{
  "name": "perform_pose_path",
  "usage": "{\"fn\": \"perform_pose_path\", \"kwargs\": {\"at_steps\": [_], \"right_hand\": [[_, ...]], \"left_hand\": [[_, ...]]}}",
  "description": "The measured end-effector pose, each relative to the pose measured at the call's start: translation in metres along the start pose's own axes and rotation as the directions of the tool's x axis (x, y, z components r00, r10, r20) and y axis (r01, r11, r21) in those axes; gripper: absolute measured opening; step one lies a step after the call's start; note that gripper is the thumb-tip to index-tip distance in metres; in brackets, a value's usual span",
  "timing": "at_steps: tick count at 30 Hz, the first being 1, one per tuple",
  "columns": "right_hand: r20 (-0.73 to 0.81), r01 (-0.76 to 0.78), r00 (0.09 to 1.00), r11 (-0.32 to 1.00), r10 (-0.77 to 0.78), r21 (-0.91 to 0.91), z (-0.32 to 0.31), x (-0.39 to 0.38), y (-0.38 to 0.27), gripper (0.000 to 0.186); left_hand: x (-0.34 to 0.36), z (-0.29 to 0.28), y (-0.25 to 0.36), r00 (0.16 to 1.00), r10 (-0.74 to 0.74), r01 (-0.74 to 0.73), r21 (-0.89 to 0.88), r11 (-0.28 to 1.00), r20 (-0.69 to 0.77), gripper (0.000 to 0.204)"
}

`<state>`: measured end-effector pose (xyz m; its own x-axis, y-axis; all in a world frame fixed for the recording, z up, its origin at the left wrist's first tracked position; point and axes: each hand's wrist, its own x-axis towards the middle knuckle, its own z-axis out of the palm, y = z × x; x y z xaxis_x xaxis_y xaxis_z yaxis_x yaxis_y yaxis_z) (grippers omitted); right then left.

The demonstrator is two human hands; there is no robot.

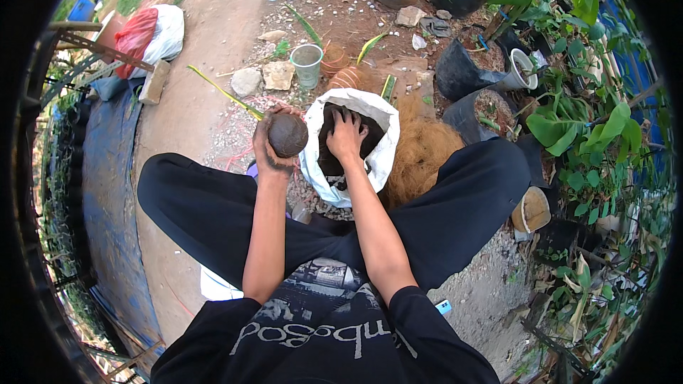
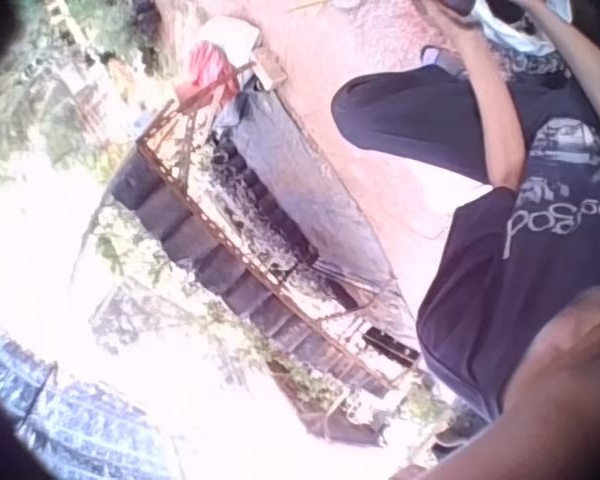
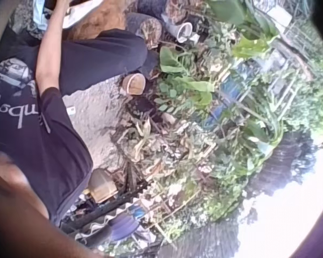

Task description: The person sits cross-legged and repeatedly packs soil around a small potted plant, pressing and shaping the soil ball with both hands. The person scoops additional soil from a nearby white sack and continues to compact the soil around the plant's base.

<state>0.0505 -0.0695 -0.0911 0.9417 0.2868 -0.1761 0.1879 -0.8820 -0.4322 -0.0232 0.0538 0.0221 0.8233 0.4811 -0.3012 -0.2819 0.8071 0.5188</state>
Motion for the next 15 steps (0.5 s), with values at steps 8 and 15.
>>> {"fn": "perform_pose_path", "kwargs": {"at_steps": [8,15], "right_hand": [[0.206,0.106,0.974,0.993,-0.096,-0.042,-0.005,0.048,0.009,0.063],[0.241,0.232,0.951,0.964,-0.196,-0.133,-0.019,0.039,0.004,0.061]], "left_hand": [[-0.006,-0.001,-0.003,1.0,0.003,-0.003,0.029,1.0,-0.005,0.027],[-0.003,-0.001,-0.008,1.0,-0.006,0.006,0.005,1.0,-0.023,0.03]]}}
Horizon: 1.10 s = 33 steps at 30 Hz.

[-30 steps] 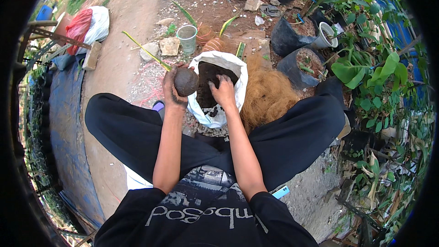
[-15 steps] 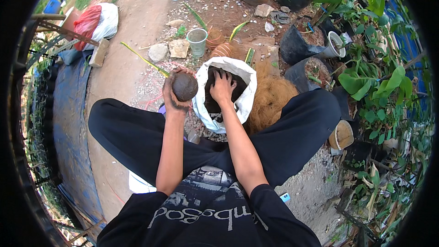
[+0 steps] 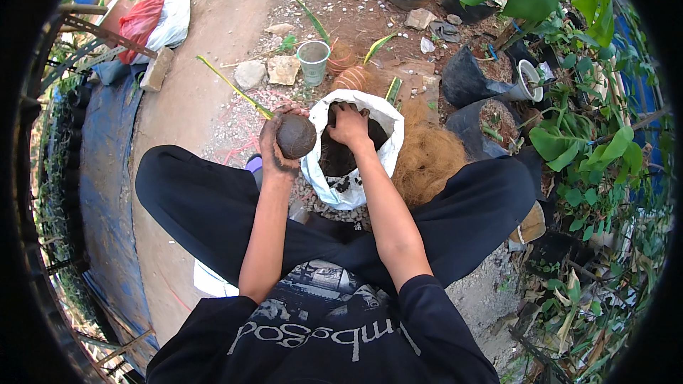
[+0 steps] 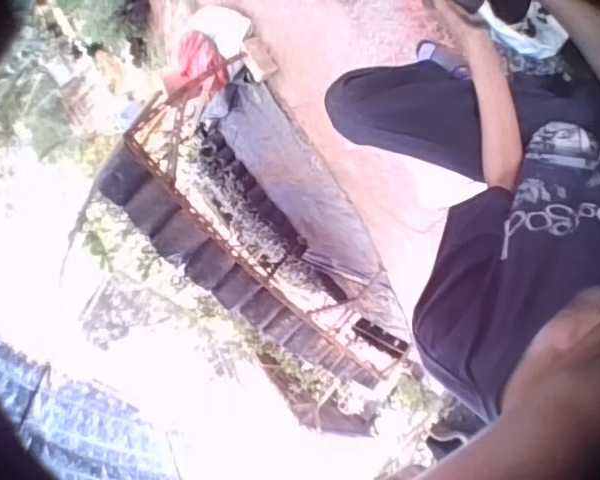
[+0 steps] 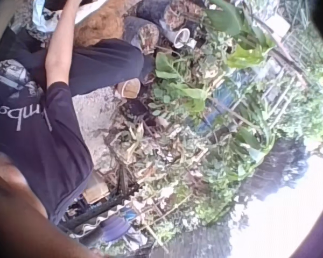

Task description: The person sits cross-legged and repeatedly packs soil around a small potted plant, pressing and shaping the soil ball with both hands. The person scoops additional soil from a nearby white sack and continues to compact the soil around the plant's base.

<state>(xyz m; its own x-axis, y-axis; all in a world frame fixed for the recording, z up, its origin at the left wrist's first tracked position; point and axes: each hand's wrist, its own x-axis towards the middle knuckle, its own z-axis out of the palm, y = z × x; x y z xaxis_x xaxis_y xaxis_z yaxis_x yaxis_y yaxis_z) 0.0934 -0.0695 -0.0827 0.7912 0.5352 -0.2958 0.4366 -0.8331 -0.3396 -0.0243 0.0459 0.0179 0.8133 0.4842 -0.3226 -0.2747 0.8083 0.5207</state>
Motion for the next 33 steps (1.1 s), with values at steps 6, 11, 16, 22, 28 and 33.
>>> {"fn": "perform_pose_path", "kwargs": {"at_steps": [6,11,16,22,28,33], "right_hand": [[-0.111,0.019,0.994,0.999,-0.023,-0.037,0.019,-0.023,-0.015,0.041],[-0.256,0.03,0.966,0.999,-0.023,0.022,0.035,-0.049,-0.02,0.03],[0.003,-0.052,0.999,0.983,0.053,0.174,0.024,-0.075,-0.012,0.036],[0.267,-0.294,0.945,0.131,0.187,0.947,-0.018,-0.094,0.021,0.062],[0.298,-0.244,0.926,-0.233,0.233,0.941,-0.03,-0.102,0.02,0.051],[0.279,-0.047,0.938,-0.72,0.207,0.692,-0.003,-0.117,0.008,0.038]], "left_hand": [[0.003,0.0,-0.003,1.0,0.005,-0.005,0.027,1.0,0.009,0.031],[0.002,-0.001,-0.005,0.999,-0.014,0.014,0.0,1.0,-0.052,0.033],[0.001,0.0,-0.008,0.996,-0.027,0.028,0.018,0.999,-0.082,0.032],[-0.003,0.006,-0.016,0.988,-0.072,0.077,0.032,0.997,-0.137,0.027],[-0.005,0.015,-0.026,0.987,-0.115,0.118,0.026,0.993,-0.109,0.027],[-0.004,0.018,-0.032,0.988,-0.117,0.126,0.093,0.988,-0.101,0.026]]}}
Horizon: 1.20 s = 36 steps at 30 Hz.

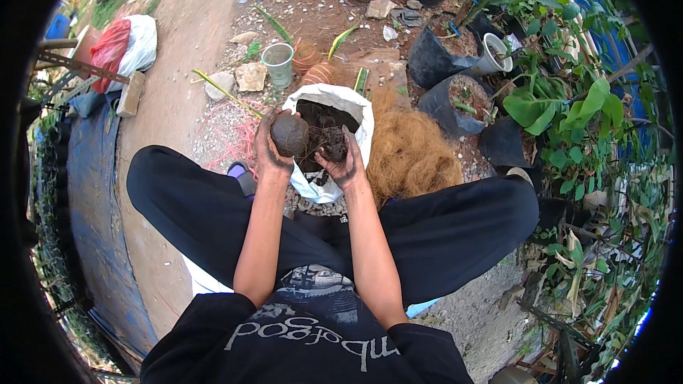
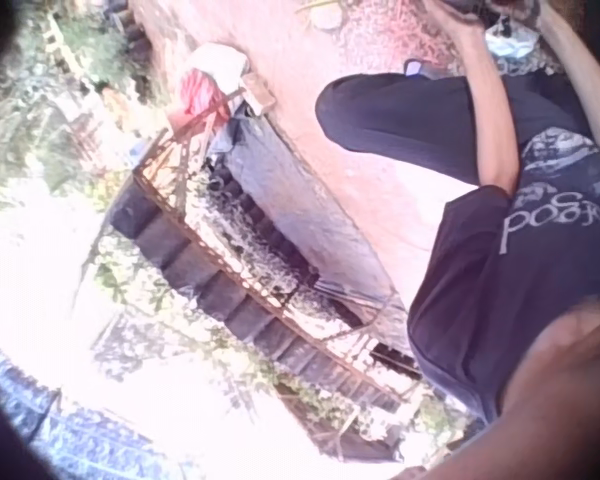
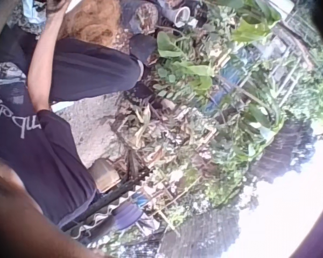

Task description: The person sits cross-legged and repeatedly packs soil around a small potted plant, pressing and shaping the soil ball with both hands. The person scoops additional soil from a nearby white sack and continues to compact the soil around the plant's base.

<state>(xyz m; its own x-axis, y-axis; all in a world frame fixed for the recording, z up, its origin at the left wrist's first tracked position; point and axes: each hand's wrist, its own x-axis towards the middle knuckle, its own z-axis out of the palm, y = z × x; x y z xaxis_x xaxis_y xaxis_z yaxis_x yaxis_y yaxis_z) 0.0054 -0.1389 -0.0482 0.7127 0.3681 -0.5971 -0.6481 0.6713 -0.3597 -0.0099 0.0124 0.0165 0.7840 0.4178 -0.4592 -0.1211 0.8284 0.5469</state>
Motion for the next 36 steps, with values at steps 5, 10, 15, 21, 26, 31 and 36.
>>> {"fn": "perform_pose_path", "kwargs": {"at_steps": [5,10,15,21,26,31,36], "right_hand": [[0.101,0.005,0.995,0.999,-0.01,0.05,-0.008,0.0,0.006,0.032],[-0.069,0.018,0.998,0.993,-0.01,0.12,0.001,-0.007,-0.001,0.025],[-0.174,0.078,0.979,0.987,-0.103,-0.144,0.014,0.0,0.002,0.038],[-0.174,0.106,0.976,0.983,-0.132,-0.153,0.022,0.004,0.005,0.032],[0.066,0.07,0.996,0.996,-0.065,-0.063,0.019,0.004,-0.002,0.026],[0.206,0.167,0.97,0.973,-0.132,-0.161,0.013,0.015,-0.003,0.042],[0.119,0.072,0.99,0.997,-0.071,-0.004,0.012,0.008,-0.003,0.039]], "left_hand": [[-0.001,0.0,-0.001,1.0,-0.015,0.015,-0.012,1.0,0.015,0.026],[-0.003,0.003,0.0,1.0,-0.017,0.017,-0.018,1.0,-0.011,0.025],[-0.005,0.006,-0.004,0.999,-0.033,0.033,-0.016,0.999,-0.012,0.025],[-0.003,0.006,-0.008,1.0,-0.019,0.019,0.009,1.0,0.01,0.025],[0.001,0.002,-0.006,1.0,-0.016,0.017,-0.015,1.0,0.02,0.026],[0.006,-0.002,-0.003,1.0,0.009,-0.009,-0.003,1.0,-0.006,0.027],[0.006,-0.002,-0.002,1.0,0.005,-0.005,0.004,1.0,-0.01,0.025]]}}
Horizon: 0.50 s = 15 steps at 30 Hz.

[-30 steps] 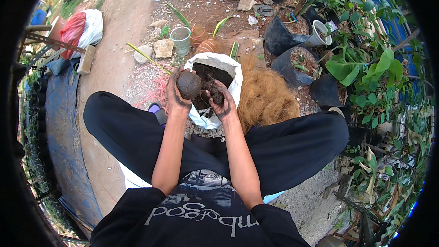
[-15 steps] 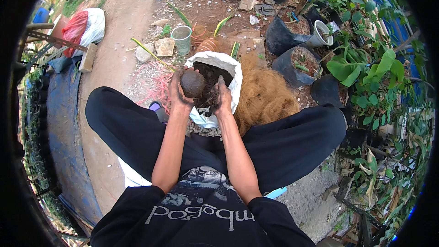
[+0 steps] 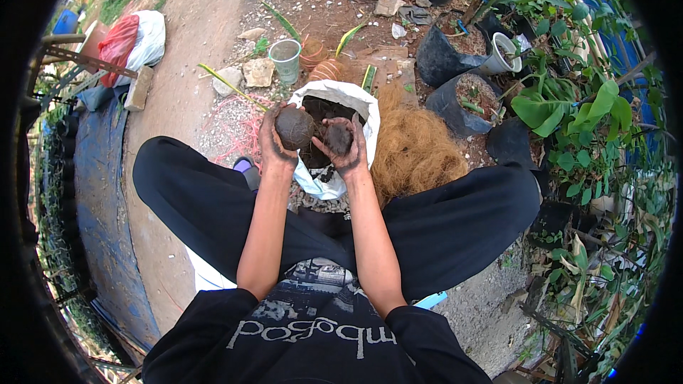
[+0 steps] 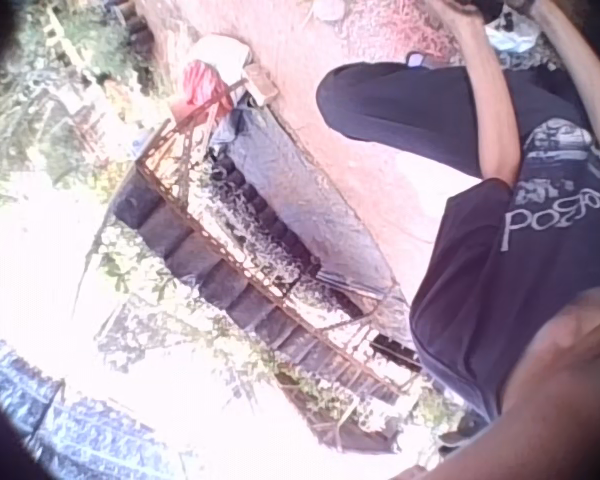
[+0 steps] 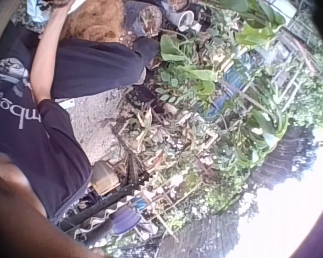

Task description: The person sits cross-legged and repeatedly packs soil around a small potted plant, pressing and shaping the soil ball with both hands. The person scoops additional soil from a nearby white sack and continues to compact the soil around the plant's base.

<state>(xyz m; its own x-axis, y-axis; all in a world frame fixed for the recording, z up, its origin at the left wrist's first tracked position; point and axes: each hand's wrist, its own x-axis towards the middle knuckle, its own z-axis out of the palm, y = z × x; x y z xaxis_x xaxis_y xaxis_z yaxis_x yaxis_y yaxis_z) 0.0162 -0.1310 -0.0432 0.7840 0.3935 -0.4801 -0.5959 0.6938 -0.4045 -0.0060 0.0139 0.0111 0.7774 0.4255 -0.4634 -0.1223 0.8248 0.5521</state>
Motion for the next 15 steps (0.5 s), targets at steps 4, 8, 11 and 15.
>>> {"fn": "perform_pose_path", "kwargs": {"at_steps": [4,8,11,15], "right_hand": [[0.035,-0.047,0.999,0.98,0.041,0.192,0.006,-0.001,-0.001,0.039],[-0.095,-0.062,0.993,0.988,0.075,0.14,0.01,0.0,-0.004,0.044],[-0.11,-0.033,0.993,0.999,0.031,-0.015,0.012,-0.002,-0.005,0.045],[-0.057,-0.042,0.997,0.999,0.043,0.015,0.015,-0.005,-0.002,0.033]], "left_hand": [[-0.002,0.002,0.0,1.0,0.007,-0.007,0.012,1.0,-0.005,0.025],[-0.003,0.002,0.0,1.0,0.004,-0.003,0.013,1.0,-0.007,0.024],[-0.002,0.001,0.0,1.0,0.003,-0.003,-0.001,1.0,-0.007,0.024],[-0.004,0.004,0.003,1.0,-0.003,0.003,-0.003,1.0,-0.011,0.023]]}}
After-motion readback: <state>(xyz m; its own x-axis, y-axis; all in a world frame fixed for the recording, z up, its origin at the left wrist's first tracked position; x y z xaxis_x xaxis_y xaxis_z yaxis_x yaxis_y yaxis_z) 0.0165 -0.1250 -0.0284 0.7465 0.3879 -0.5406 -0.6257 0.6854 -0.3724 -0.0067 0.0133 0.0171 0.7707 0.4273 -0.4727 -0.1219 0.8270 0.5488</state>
